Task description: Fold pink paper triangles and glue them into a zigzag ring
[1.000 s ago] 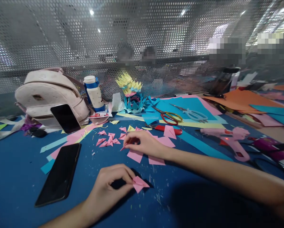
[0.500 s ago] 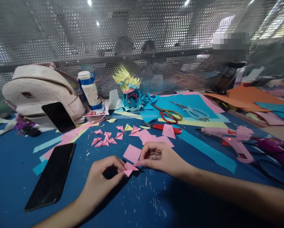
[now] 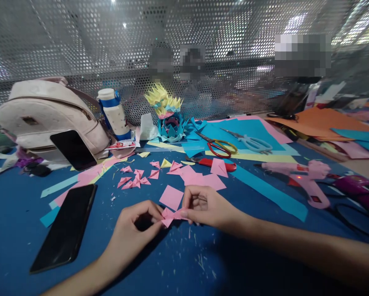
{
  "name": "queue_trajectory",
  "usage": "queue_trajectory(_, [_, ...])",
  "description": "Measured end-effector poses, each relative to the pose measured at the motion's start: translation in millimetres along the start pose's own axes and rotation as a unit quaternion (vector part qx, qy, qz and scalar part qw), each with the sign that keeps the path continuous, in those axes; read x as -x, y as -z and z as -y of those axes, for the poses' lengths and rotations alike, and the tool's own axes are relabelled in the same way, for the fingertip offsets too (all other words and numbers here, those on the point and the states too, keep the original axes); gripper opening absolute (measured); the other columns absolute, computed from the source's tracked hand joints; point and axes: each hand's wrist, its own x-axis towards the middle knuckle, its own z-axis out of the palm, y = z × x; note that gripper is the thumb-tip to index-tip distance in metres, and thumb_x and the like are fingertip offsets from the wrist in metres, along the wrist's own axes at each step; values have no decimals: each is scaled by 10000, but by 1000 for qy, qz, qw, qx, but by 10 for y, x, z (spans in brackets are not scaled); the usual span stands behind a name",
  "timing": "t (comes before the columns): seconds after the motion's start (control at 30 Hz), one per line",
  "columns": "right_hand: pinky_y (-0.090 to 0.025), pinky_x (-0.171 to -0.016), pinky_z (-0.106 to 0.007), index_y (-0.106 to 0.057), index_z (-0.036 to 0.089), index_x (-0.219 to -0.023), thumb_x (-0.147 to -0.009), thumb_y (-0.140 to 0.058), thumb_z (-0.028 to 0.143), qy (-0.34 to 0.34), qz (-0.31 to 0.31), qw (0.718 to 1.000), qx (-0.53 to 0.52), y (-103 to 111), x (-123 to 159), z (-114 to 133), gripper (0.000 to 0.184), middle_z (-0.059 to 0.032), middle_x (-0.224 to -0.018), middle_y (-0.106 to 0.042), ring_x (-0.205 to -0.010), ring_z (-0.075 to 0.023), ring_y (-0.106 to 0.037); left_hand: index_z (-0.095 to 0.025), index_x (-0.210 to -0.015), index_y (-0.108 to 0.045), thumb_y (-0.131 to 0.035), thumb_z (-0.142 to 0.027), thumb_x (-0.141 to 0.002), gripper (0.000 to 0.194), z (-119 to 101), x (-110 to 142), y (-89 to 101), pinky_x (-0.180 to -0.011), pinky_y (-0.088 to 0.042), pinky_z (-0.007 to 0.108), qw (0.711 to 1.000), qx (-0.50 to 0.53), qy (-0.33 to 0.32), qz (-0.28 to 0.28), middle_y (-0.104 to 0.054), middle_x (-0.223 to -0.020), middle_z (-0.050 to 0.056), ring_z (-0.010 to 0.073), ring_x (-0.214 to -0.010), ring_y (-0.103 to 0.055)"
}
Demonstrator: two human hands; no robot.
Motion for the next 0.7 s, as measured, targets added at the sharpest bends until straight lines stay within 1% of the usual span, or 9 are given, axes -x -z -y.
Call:
queue_trajectory(0.13, [-440, -461, -177, -532, 163, -728, -725, -794, 369, -4, 10, 1000, 4, 5, -1, -28, 333, 28, -588, -598, -514, -77, -571, -162, -704, -655, -703, -213, -804, 122, -25, -12, 3, -629, -490, 204, 999, 30, 30, 3, -700, -745, 23, 128, -696, -642])
queue_trajectory(0.37, [-430, -458, -181, -523, 171, -717, -729, -781, 331, 3, 18, 1000, 9, -10, 0, -15, 303, 34, -591, -590, -509, -73, -557, -144, -666, -655, -700, -160, -756, 102, -57, -29, -3, -603, -510, 194, 994, 79, 70, 8, -700, -692, 23, 117, -624, -669])
queue_trajectory(0.5, [-426, -457, -181, -523, 170, -717, -746, -759, 293, 13, 22, 1000, 16, -20, -1, -19, 268, 41, -589, -584, -502, -69, -551, -136, -659, -653, -720, -184, -750, 123, -58, -44, -18, -584, -516, 195, 992, 93, 80, 7, -700, -678, 30, 118, -598, -672])
queue_trajectory(0.7, [-414, -443, -177, -512, 169, -719, -754, -762, 298, 12, 20, 1000, 14, -37, 2, -22, 283, 43, -583, -584, -485, -62, -530, -132, -662, -648, -730, -198, -753, 139, -69, -62, -35, -580, -524, 199, 991, 102, 84, 9, -705, -656, 35, 122, -589, -673])
